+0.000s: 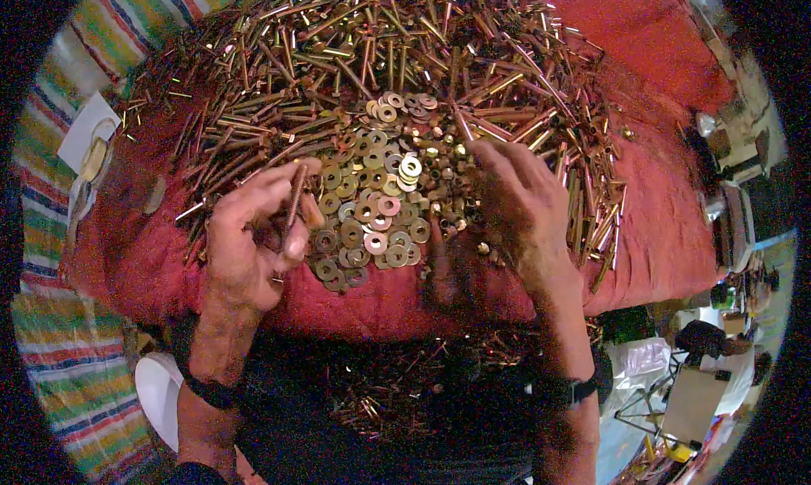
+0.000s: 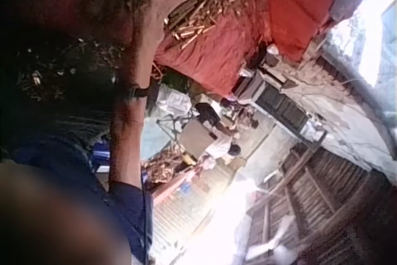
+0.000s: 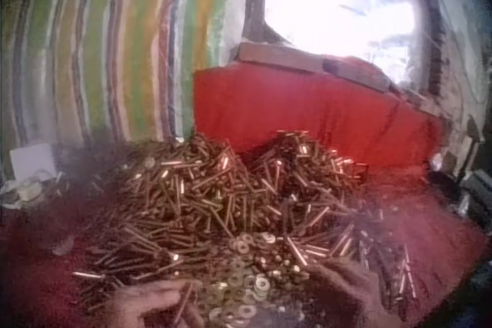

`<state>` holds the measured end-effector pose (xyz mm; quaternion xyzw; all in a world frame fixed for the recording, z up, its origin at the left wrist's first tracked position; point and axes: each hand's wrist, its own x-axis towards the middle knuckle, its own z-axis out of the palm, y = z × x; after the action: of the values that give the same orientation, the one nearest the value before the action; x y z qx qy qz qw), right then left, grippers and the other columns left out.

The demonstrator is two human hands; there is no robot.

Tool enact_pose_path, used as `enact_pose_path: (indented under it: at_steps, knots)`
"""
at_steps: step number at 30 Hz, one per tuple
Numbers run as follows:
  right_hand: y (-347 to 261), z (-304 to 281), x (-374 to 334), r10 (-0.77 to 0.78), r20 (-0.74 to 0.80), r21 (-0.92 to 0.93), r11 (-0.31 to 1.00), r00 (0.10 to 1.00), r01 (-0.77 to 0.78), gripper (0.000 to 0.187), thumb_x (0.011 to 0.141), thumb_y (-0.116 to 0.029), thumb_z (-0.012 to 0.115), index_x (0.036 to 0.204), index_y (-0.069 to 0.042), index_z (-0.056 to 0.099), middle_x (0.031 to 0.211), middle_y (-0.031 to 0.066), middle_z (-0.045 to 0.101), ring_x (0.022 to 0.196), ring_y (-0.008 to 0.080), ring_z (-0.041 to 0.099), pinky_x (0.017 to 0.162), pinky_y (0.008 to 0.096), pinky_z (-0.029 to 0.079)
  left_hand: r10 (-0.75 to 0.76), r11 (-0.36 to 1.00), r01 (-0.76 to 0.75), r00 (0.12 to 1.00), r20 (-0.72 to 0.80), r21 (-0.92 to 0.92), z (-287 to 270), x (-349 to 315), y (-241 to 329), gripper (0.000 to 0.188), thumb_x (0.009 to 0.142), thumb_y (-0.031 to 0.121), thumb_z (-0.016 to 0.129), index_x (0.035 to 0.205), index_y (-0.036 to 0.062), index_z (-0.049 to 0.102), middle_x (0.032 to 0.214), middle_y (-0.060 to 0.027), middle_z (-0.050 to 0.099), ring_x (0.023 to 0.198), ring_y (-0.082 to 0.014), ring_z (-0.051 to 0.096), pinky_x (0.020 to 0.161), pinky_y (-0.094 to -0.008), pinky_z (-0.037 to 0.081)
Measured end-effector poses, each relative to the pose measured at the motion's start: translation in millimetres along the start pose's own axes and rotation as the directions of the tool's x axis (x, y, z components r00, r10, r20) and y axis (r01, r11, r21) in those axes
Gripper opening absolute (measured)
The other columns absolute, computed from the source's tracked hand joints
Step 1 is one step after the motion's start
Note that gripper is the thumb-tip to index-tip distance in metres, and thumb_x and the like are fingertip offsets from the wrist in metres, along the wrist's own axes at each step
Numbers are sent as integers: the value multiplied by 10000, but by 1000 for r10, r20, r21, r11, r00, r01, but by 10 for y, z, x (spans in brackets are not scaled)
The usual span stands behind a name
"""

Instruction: The person sits on the floor and repeatedly picks up metal rods and washers from a large pile on a red cloth. They thread washers onto the rods by hand and place the assembled units back onto the pile.

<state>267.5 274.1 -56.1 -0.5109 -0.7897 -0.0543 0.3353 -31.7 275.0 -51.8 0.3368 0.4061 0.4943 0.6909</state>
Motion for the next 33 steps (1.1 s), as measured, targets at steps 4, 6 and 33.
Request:
enact_pose_path:
  at_steps: [4, 6, 33]
  knots:
    - [-457, -15, -180, 367, 189, 457, 788, 911, -413, 386, 928, -45, 732, 1308, -45, 659, 1159, 155, 697, 987, 280, 723, 832, 358, 580, -124, 984, 131, 991, 57, -123, -22, -19, -54, 378, 1032, 169, 546, 1294, -86, 638, 875, -114, 724, 585, -111, 631, 425, -219, 431]
    - [-650, 28, -330, 433, 380, 504, 644, 818, -575, 449, 902, -68, 753, 1337, -54, 642, 1197, 188, 696, 969, 323, 732, 809, 388, 596, -128, 981, 135, 990, 56, -139, -5, -44, -86, 334, 1027, 133, 575, 1262, -89, 661, 862, -132, 725, 597, -133, 649, 464, -240, 475]
    - [-695, -80, -591, 302, 405, 455, 752, 863, -477, 179, 939, -47, 697, 1104, 11, 658, 896, 90, 687, 763, 179, 653, 669, 309, 520, 412, 484, -609, 792, 450, 629, 308, -303, -645, 203, 848, 8, 780, 1051, 9, 779, 941, -146, 779, 800, -258, 756, 716, -352, 597]
